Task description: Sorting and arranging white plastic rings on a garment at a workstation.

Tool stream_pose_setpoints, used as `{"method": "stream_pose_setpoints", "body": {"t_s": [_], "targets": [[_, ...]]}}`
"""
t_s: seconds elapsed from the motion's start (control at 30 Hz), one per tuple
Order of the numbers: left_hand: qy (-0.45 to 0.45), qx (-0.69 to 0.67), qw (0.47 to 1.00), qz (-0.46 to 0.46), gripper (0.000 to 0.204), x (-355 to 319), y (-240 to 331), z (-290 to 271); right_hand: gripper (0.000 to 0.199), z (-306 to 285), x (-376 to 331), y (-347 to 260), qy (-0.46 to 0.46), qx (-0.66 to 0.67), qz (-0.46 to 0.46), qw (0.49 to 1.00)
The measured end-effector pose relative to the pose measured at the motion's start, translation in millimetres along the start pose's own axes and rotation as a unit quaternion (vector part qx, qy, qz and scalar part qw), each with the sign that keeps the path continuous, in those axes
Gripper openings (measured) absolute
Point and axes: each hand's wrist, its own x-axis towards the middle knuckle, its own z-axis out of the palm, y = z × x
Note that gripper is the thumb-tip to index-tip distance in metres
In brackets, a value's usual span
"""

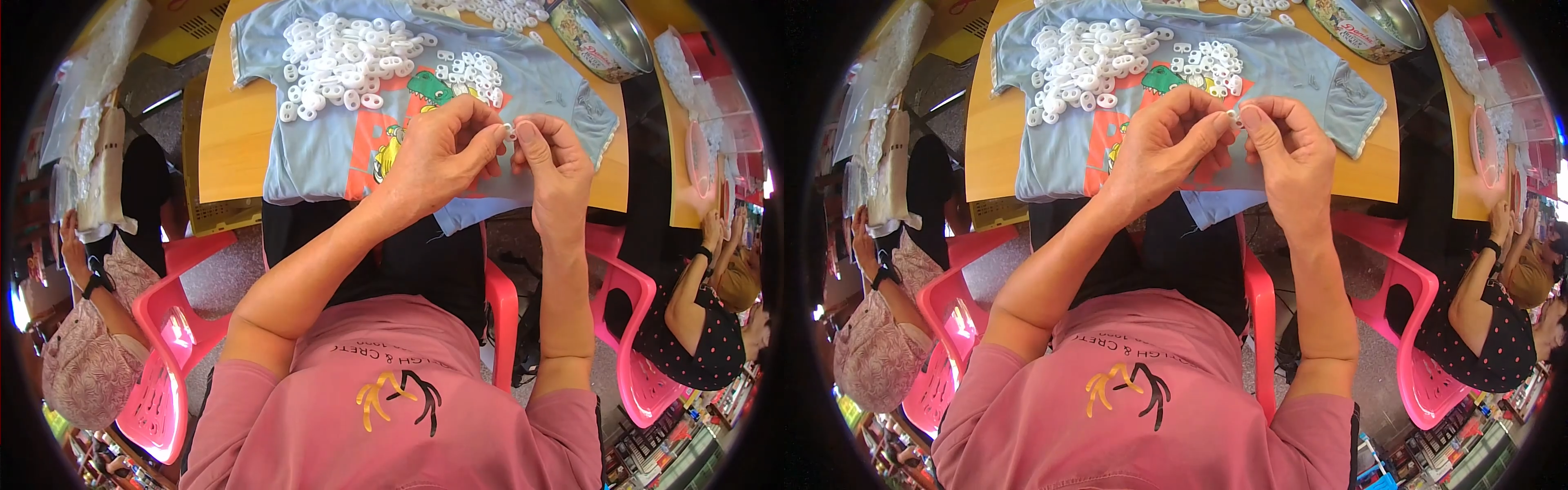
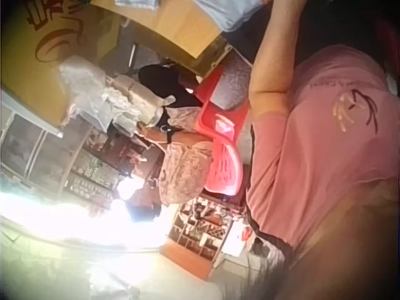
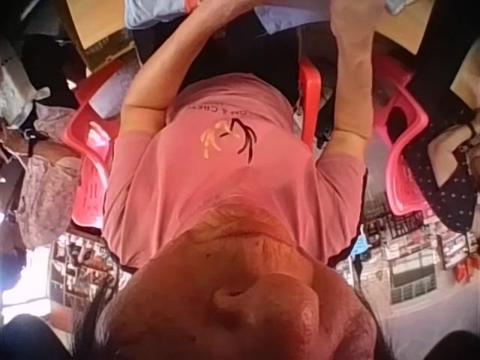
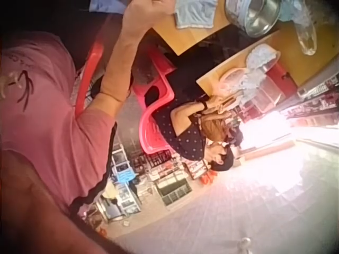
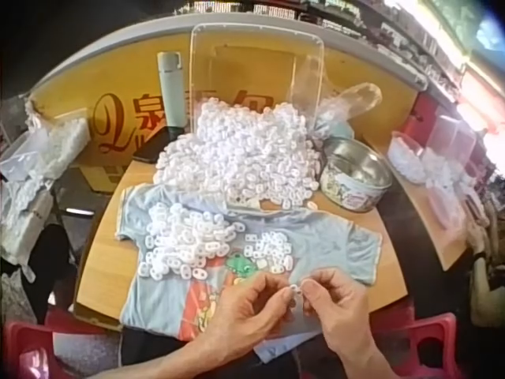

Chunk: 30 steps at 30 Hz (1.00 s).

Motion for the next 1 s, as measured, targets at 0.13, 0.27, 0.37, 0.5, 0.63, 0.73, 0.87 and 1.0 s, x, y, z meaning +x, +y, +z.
{"method": "stream_pose_setpoints", "body": {"t_s": [0.13, 0.27, 0.37, 0.5, 0.63, 0.73, 0.87, 1.0], "targets": [[-0.005, -0.009, 1.0, 0.019, 0.015, 2.0, -6.5, -0.4, 0.017, 9.3, -3.2, 2.6, 0.022, -0.012, -0.028, 0.999], [0.0, -0.027, 0.998, 0.054, 0.015, 2.5, -9.9, 0.3, 0.015, 20.2, -4.2, 4.9, 0.044, -0.032, -0.051, 0.997], [0.009, -0.042, 0.997, 0.062, 0.016, 1.5, -8.3, 0.9, 0.014, 22.6, -2.2, 8.6, 0.055, -0.045, -0.054, 0.996], [0.008, -0.065, 0.996, 0.055, 0.017, 5.0, -2.4, -0.2, 0.017, 19.3, 0.8, 2.0, 0.04, -0.011, -0.026, 0.999], [-0.012, -0.068, 0.997, 0.021, 0.017, 3.2, 5.2, -3.9, 0.021, 8.0, 2.9, -13.8, -0.017, -0.01, -0.032, 0.999], [-0.033, -0.107, 0.993, 0.022, 0.017, -0.3, 12.6, -1.6, 0.023, 0.6, 1.6, -29.3, -0.055, -0.02, -0.047, 0.997], [-0.026, -0.089, 0.994, 0.049, 0.018, -5.6, 23.5, 3.6, 0.019, -6.3, -1.5, -39.1, -0.091, -0.12, -0.084, 0.985], [-0.035, -0.117, 0.992, 0.037, 0.019, -10.9, 28.2, 2.7, 0.015, -4.1, -5.5, -41.2, -0.098, -0.113, -0.101, 0.984]]}}
